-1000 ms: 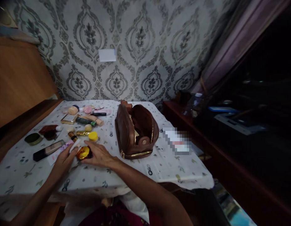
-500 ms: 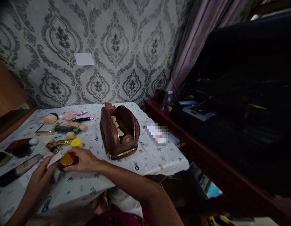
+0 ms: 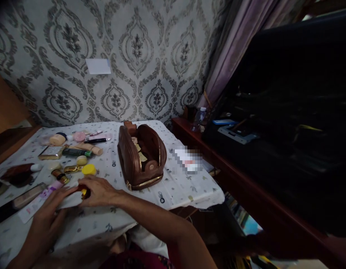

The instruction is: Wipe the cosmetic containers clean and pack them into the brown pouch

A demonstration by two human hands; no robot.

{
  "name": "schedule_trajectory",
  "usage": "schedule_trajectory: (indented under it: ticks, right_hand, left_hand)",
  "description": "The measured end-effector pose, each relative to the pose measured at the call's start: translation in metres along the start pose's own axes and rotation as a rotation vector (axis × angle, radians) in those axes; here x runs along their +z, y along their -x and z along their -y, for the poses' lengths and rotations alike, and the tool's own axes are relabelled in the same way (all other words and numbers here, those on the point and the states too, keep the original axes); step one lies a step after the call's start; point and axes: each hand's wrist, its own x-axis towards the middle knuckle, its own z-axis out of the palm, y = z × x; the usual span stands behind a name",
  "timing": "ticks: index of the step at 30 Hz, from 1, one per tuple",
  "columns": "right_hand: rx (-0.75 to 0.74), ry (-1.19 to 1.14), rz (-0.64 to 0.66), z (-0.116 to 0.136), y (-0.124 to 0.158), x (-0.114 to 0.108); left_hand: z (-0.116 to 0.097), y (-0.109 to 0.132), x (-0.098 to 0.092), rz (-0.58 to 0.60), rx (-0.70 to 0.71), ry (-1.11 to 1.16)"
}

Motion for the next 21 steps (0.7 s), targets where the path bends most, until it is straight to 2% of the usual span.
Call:
schedule_trajectory:
  ticks: [6, 13, 16, 19, 21]
  right_hand:
    - [-0.022, 0.005, -0.023, -0.001, 0.000, -0.002]
    - [0.025, -0.147, -0.041, -0.004, 0.000, -0.002]
    - [0.056, -0.302, -0.033, -0.003, 0.000, 0.002]
    - [0.116, -0.468, -0.005, -0.001, -0.001, 0.004]
    - [0.142, -0.479, 0.010, 0.000, -0.002, 0.002]
  left_hand:
    - [-0.010, -0.003, 0.000, 0.026, -0.111, 0.114]
    - [-0.015, -0.009, -0.013, -0.115, -0.295, 0.260]
    - [-0.017, -0.007, -0.020, -0.139, -0.245, 0.224]
    - [-0.021, -0.002, -0.022, -0.022, -0.123, 0.137]
    - [-0.024, 0.001, -0.019, 0.061, -0.040, 0.062]
